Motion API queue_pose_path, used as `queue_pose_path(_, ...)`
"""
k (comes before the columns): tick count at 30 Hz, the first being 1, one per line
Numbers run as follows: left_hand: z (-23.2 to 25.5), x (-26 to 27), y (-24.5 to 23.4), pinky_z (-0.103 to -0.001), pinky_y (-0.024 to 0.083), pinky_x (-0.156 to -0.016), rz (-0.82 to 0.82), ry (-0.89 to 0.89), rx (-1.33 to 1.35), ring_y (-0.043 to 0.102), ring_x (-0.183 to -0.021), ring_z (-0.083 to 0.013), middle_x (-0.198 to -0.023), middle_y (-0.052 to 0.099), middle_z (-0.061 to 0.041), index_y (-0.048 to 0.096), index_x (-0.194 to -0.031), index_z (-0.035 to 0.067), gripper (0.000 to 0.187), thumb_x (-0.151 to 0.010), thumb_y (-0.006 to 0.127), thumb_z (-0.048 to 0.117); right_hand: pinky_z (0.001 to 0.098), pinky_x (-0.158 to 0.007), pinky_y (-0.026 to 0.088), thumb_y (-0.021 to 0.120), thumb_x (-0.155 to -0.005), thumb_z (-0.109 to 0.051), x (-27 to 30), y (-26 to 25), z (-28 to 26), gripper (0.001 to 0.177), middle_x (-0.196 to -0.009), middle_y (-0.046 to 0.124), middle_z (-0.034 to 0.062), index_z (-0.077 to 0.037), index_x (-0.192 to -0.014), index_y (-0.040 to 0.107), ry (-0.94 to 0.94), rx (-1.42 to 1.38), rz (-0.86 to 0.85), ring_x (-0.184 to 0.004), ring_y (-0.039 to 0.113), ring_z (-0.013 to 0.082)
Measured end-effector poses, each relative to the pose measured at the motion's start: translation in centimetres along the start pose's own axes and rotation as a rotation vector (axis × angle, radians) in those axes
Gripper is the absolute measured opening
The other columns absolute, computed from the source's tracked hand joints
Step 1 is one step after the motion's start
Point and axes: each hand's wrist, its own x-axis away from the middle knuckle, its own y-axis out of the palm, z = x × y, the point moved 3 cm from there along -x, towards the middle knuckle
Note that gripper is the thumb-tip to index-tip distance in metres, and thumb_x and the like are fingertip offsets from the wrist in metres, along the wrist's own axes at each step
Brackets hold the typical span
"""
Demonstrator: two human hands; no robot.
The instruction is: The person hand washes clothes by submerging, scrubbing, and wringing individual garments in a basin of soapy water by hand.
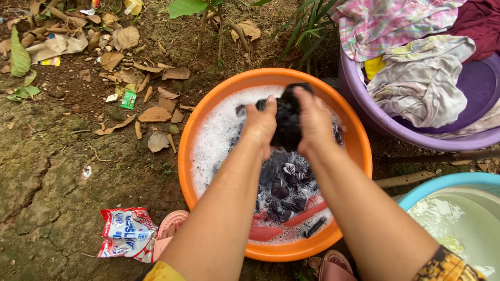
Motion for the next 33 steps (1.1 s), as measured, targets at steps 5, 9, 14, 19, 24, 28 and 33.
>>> queue_pose_path(5,-1.9,-4.7,-1.8,-0.051,0.056,-0.083,-0.257,0.100,0.765,0.065,-0.089,-0.0318,-0.100,0.067,-0.015,0.061,-0.112,0.004,0.040,-0.101,0.065,0.042,0.0356,-0.062,0.053,0.079,-0.080,-0.040,7.9,2.8,2.5,0.031,-0.072,0.075,0.0056,-0.011,-0.093,0.079,-0.834,0.880,0.053,-0.062,0.067,0.0181)
queue_pose_path(9,-0.2,-1.4,-3.7,-0.038,0.057,-0.069,0.128,0.035,0.557,0.067,-0.070,-0.0223,-0.080,0.070,-0.009,0.069,-0.090,0.006,0.031,-0.090,0.075,0.036,0.0351,-0.064,0.053,0.078,-0.084,-0.042,7.8,3.7,2.6,0.035,-0.075,0.073,0.0090,-0.008,-0.090,0.078,-0.974,0.922,0.047,-0.063,0.065,0.0172)
queue_pose_path(14,1.4,2.4,0.5,-0.038,0.053,-0.061,0.126,0.114,0.165,0.063,-0.062,-0.0185,-0.075,0.069,-0.007,0.073,-0.079,0.012,0.018,-0.083,0.074,0.030,0.0342,-0.068,0.057,0.080,-0.082,-0.036,1.7,0.3,-0.2,0.035,-0.083,0.078,0.0101,-0.002,-0.092,0.078,-0.633,0.600,0.234,-0.067,0.069,0.0154)
queue_pose_path(19,1.8,1.6,-0.8,-0.038,0.048,-0.059,0.273,0.228,0.019,0.058,-0.059,-0.0198,-0.072,0.068,-0.010,0.070,-0.077,0.003,0.037,-0.090,0.071,0.038,0.0320,-0.075,0.058,0.074,-0.091,-0.027,6.0,1.3,0.7,0.025,-0.090,0.080,0.0078,-0.003,-0.099,0.078,-0.967,0.545,0.009,-0.076,0.070,0.0133)
queue_pose_path(24,1.4,0.4,-1.7,-0.038,0.054,-0.064,0.197,0.173,0.255,0.064,-0.063,-0.0209,-0.076,0.068,-0.009,0.071,-0.083,0.006,0.027,-0.088,0.069,0.032,0.0337,-0.061,0.055,0.075,-0.088,-0.030,8.0,2.3,2.2,0.026,-0.070,0.074,0.0069,-0.004,-0.085,0.077,-0.886,0.750,0.017,-0.060,0.067,0.0148)
queue_pose_path(28,0.5,1.3,2.1,-0.037,0.053,-0.067,0.020,0.159,0.256,0.064,-0.068,-0.0180,-0.083,0.073,-0.010,0.074,-0.083,0.003,0.028,-0.085,0.073,0.031,0.0370,-0.062,0.053,0.075,-0.088,-0.031,2.3,-0.9,-1.3,0.031,-0.070,0.073,0.0089,-0.001,-0.082,0.075,-0.781,0.693,0.192,-0.060,0.064,0.0190)
queue_pose_path(33,-0.1,0.3,0.9,-0.035,0.053,-0.069,-0.112,0.204,0.175,0.065,-0.070,-0.0173,-0.082,0.074,-0.008,0.074,-0.084,0.003,0.032,-0.079,0.079,0.034,0.0408,-0.075,0.054,0.075,-0.082,-0.035,-0.7,-4.1,-1.8,0.029,-0.080,0.075,0.0163,-0.007,-0.087,0.077,-0.570,0.950,0.355,-0.073,0.072,0.0254)
